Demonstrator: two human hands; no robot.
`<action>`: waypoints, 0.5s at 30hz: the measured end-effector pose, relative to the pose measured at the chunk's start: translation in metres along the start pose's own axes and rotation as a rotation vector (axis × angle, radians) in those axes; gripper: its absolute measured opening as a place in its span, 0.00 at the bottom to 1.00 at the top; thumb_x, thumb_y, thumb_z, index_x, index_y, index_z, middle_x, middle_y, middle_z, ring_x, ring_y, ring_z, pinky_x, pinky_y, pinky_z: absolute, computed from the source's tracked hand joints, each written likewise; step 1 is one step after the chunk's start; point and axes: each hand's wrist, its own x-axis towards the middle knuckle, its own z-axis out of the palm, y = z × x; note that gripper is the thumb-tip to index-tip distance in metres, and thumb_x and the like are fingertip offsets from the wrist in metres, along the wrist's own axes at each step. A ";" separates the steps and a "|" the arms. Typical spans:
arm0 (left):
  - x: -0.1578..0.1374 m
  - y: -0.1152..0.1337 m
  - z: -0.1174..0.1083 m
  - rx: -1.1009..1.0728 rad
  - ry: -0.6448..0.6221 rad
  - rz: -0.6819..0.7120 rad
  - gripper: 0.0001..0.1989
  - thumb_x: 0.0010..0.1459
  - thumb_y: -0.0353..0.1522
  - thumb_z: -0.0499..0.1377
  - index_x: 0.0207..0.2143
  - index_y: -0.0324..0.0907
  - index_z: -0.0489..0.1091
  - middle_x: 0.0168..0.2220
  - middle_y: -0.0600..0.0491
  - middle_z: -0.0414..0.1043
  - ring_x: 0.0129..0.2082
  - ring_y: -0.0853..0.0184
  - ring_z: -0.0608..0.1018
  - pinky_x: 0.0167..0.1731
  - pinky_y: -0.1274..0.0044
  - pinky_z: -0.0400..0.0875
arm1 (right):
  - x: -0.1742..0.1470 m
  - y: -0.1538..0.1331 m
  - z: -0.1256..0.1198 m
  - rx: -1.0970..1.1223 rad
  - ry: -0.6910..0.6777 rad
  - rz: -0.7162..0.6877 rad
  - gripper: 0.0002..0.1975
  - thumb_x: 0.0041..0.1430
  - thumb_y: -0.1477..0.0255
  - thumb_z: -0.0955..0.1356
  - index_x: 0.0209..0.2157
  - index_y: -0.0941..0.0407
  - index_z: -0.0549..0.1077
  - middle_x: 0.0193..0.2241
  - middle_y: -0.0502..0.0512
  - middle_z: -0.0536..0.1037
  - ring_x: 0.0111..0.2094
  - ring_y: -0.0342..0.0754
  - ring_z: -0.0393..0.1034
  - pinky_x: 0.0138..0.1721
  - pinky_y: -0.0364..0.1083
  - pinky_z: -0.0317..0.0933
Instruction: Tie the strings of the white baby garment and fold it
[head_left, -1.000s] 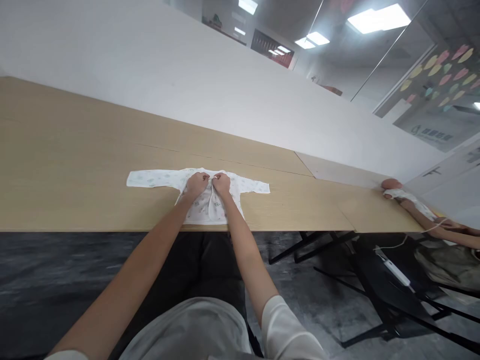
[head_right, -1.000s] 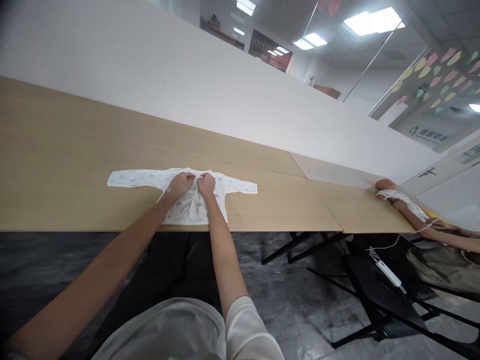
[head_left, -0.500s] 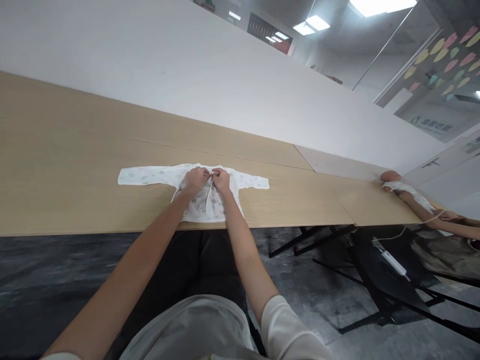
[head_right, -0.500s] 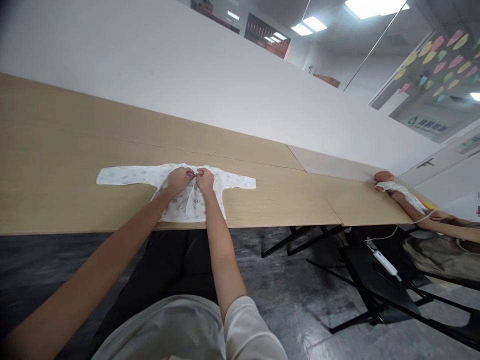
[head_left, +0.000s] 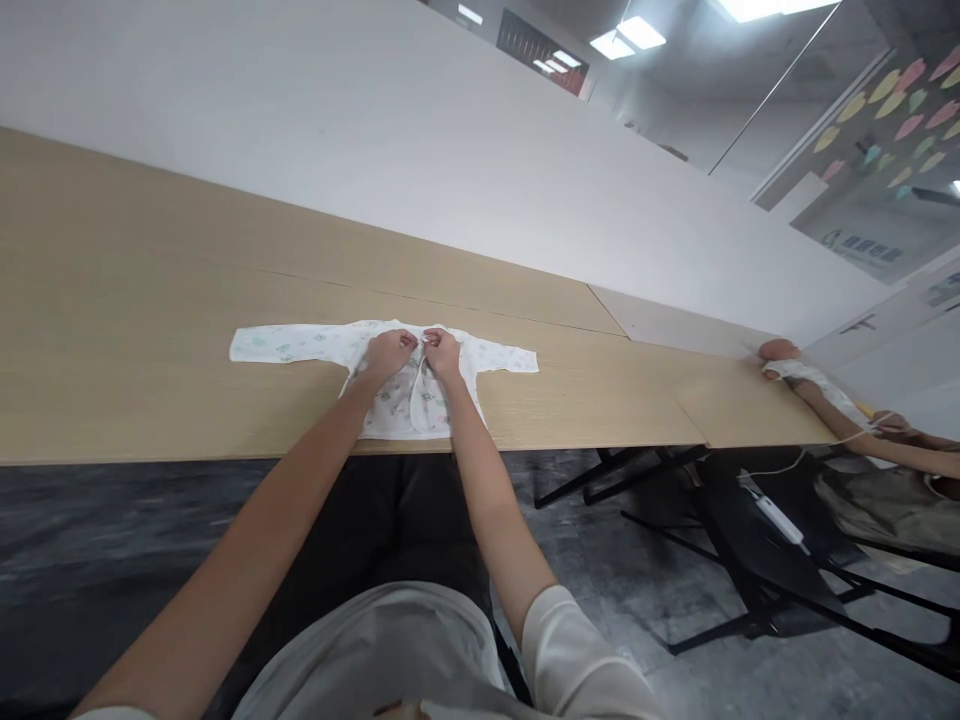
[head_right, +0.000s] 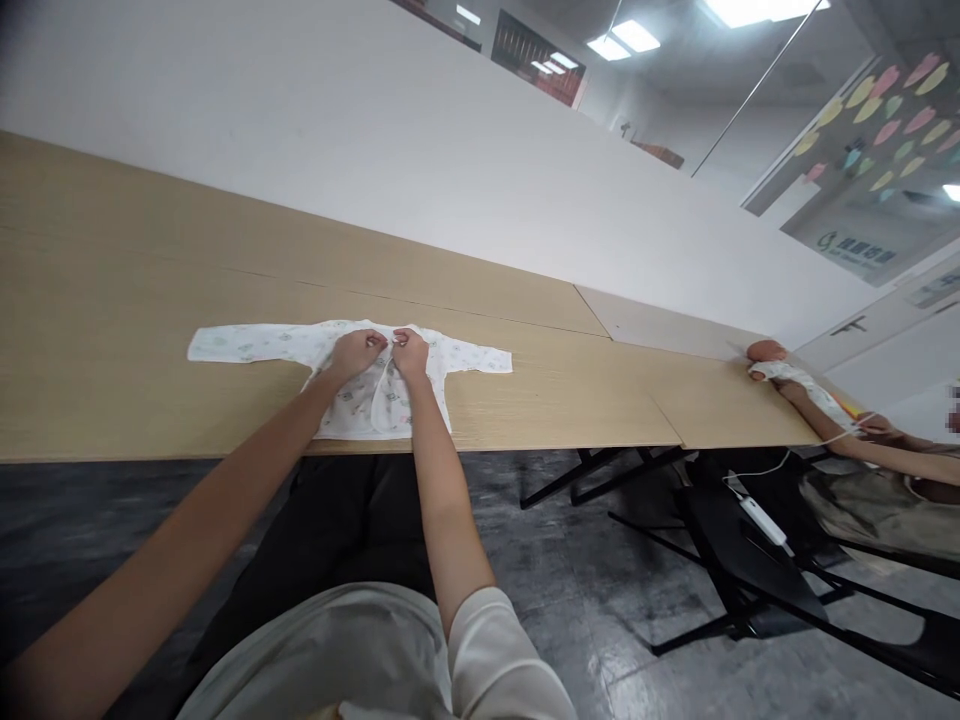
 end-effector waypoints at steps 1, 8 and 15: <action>0.000 0.000 0.000 0.008 -0.003 0.003 0.15 0.59 0.34 0.56 0.42 0.43 0.81 0.44 0.47 0.82 0.47 0.56 0.80 0.49 0.72 0.70 | 0.000 0.000 0.000 0.000 -0.006 -0.011 0.18 0.57 0.82 0.63 0.45 0.59 0.79 0.40 0.56 0.82 0.42 0.46 0.77 0.51 0.42 0.67; 0.000 0.000 0.001 0.049 0.001 -0.004 0.16 0.59 0.34 0.55 0.43 0.44 0.81 0.44 0.48 0.83 0.47 0.57 0.80 0.49 0.72 0.70 | -0.004 0.000 0.001 -0.056 -0.024 -0.078 0.15 0.61 0.81 0.63 0.42 0.56 0.78 0.40 0.54 0.82 0.42 0.46 0.76 0.51 0.43 0.67; -0.001 -0.001 0.000 0.025 0.007 -0.004 0.16 0.60 0.36 0.55 0.44 0.44 0.80 0.45 0.48 0.82 0.47 0.57 0.80 0.48 0.72 0.70 | -0.004 -0.001 0.000 -0.051 -0.024 -0.137 0.17 0.63 0.82 0.60 0.42 0.57 0.78 0.42 0.55 0.82 0.46 0.45 0.75 0.54 0.42 0.64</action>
